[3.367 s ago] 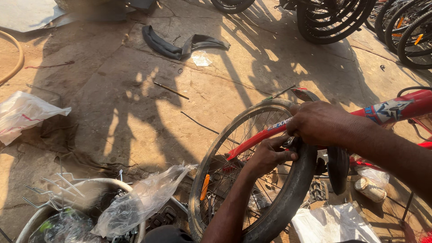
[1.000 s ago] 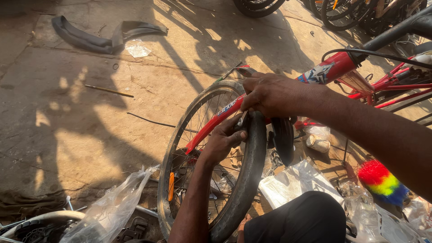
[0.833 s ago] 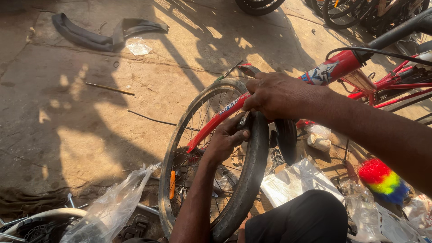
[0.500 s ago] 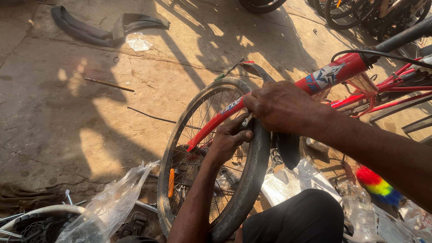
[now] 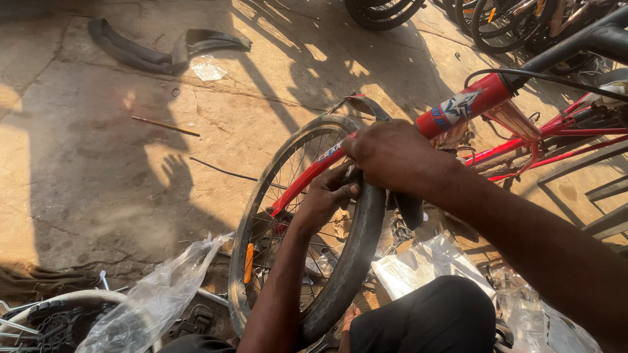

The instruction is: The person is repairing the front wheel of a red bicycle. They use a wrench to tighten bolts on the brake assembly and a screwdriver to adjust components near the tire. The person also spins the wheel to check alignment and continues tightening the brake mechanism.

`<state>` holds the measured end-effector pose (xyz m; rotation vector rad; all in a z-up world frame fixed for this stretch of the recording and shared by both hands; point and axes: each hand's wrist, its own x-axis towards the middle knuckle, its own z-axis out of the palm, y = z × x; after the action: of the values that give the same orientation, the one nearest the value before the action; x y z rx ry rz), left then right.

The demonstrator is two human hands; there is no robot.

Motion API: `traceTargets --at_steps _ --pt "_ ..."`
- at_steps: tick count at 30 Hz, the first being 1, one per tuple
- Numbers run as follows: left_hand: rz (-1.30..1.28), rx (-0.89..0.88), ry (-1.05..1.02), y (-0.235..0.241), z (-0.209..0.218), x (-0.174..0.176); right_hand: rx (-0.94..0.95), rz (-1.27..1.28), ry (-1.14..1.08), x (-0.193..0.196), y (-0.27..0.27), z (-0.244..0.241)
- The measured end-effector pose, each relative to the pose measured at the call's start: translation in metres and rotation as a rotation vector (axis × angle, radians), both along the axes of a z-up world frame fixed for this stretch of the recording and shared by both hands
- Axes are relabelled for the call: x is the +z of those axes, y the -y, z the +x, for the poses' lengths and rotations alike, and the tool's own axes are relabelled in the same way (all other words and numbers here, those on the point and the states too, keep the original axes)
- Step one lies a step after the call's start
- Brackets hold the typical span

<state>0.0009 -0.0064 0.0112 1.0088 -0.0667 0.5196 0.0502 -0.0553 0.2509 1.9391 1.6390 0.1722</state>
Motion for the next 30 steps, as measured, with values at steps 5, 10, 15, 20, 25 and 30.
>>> traceTargets --at_steps 5,10,15,20,25,30 --pt "-0.135 0.006 -0.043 0.001 -0.003 -0.004 0.232 0.672 -0.342 0.024 0.036 0.013" --pt "-0.092 0.033 -0.022 -0.005 -0.002 0.004 0.250 0.850 -0.475 -0.006 0.095 0.021" --pt "-0.074 0.005 -0.069 -0.009 -0.005 0.009 0.167 0.938 -0.599 -0.020 0.118 0.025" --pt "-0.071 0.008 -0.085 -0.008 -0.006 0.013 0.130 0.984 -0.658 -0.037 0.119 0.026" --pt "-0.062 -0.001 -0.043 -0.009 -0.004 0.006 0.099 0.969 -0.681 -0.049 0.121 0.026" --pt "-0.065 -0.005 -0.063 -0.007 -0.001 0.001 0.086 0.932 -0.643 -0.046 0.126 0.028"
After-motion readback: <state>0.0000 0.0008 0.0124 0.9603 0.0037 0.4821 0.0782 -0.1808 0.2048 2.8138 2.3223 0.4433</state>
